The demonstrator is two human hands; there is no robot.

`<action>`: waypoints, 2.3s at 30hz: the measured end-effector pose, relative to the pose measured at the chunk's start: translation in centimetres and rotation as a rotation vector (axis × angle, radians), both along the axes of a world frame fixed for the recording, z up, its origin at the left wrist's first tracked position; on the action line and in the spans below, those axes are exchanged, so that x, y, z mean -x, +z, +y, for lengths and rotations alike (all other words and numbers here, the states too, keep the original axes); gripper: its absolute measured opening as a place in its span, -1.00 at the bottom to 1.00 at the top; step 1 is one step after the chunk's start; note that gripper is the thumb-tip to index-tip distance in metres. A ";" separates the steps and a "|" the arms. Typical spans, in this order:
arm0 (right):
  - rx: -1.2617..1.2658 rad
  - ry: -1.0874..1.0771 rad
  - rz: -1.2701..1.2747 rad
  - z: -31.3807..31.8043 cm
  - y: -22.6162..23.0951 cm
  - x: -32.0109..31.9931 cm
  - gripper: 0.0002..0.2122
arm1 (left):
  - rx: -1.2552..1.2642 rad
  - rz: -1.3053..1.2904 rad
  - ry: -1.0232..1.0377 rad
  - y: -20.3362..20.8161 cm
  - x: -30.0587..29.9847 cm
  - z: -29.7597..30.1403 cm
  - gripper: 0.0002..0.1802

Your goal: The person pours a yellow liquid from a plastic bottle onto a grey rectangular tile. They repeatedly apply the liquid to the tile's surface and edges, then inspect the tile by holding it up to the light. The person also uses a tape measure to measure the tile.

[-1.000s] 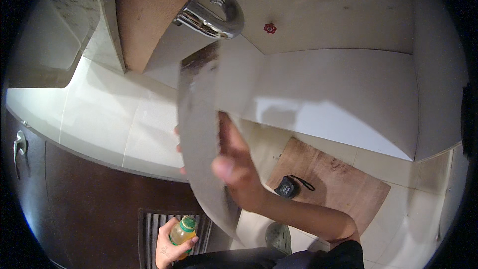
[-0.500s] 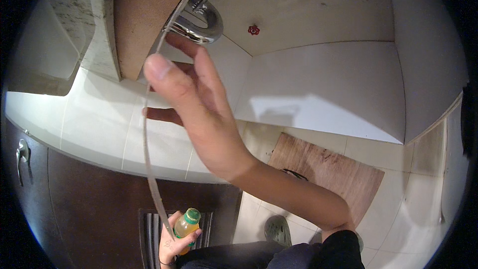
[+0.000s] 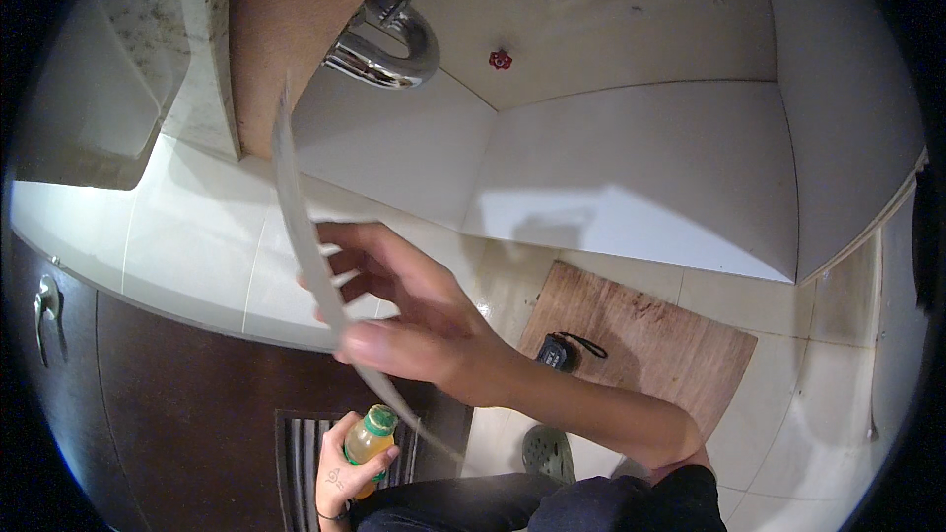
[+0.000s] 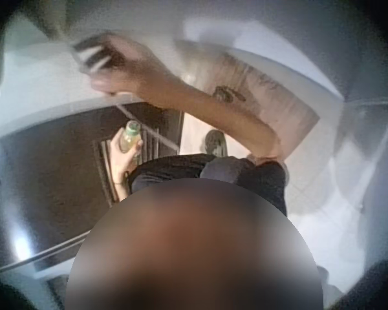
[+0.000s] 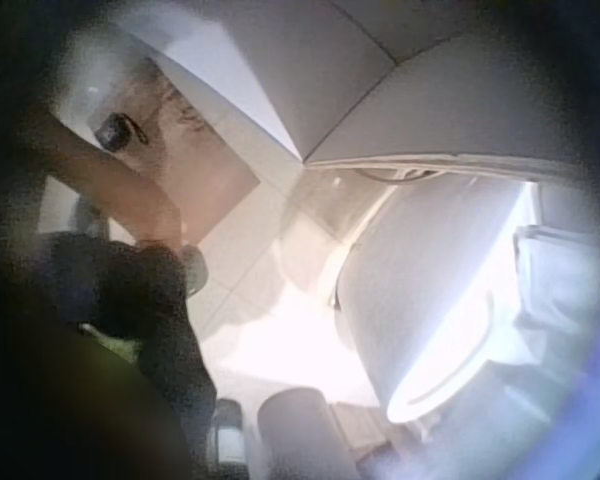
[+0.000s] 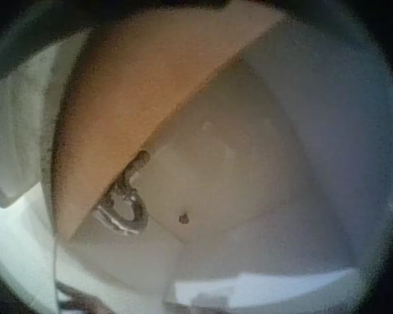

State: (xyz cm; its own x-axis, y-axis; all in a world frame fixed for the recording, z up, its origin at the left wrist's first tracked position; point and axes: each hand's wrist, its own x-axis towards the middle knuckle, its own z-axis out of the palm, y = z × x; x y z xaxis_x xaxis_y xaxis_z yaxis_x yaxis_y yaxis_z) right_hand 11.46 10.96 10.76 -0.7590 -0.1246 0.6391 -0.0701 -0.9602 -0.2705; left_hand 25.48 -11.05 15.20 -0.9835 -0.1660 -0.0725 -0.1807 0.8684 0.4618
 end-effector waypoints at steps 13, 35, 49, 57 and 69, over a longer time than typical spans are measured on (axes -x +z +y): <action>-0.057 -0.137 -0.205 4.3 -1.3 4.7 -0.38 | -0.015 -0.034 0.062 -0.2 0.6 1.8 -0.64; 0.041 -0.013 -0.193 6.3 -0.5 0.3 -0.20 | 0.075 0.016 0.029 -0.9 1.2 1.4 -0.64; -0.036 -0.060 -0.014 5.6 0.3 -3.3 -0.32 | 0.017 -0.037 -0.011 -1.0 2.0 1.4 -0.68; -0.023 -0.123 -0.223 7.5 -0.9 -1.9 -0.23 | 0.038 -0.005 -0.043 -1.1 2.1 1.2 -0.64; 0.121 -0.263 -0.292 14.3 2.3 -4.7 -0.32 | 0.020 -0.014 -0.118 -1.5 3.1 1.0 -0.64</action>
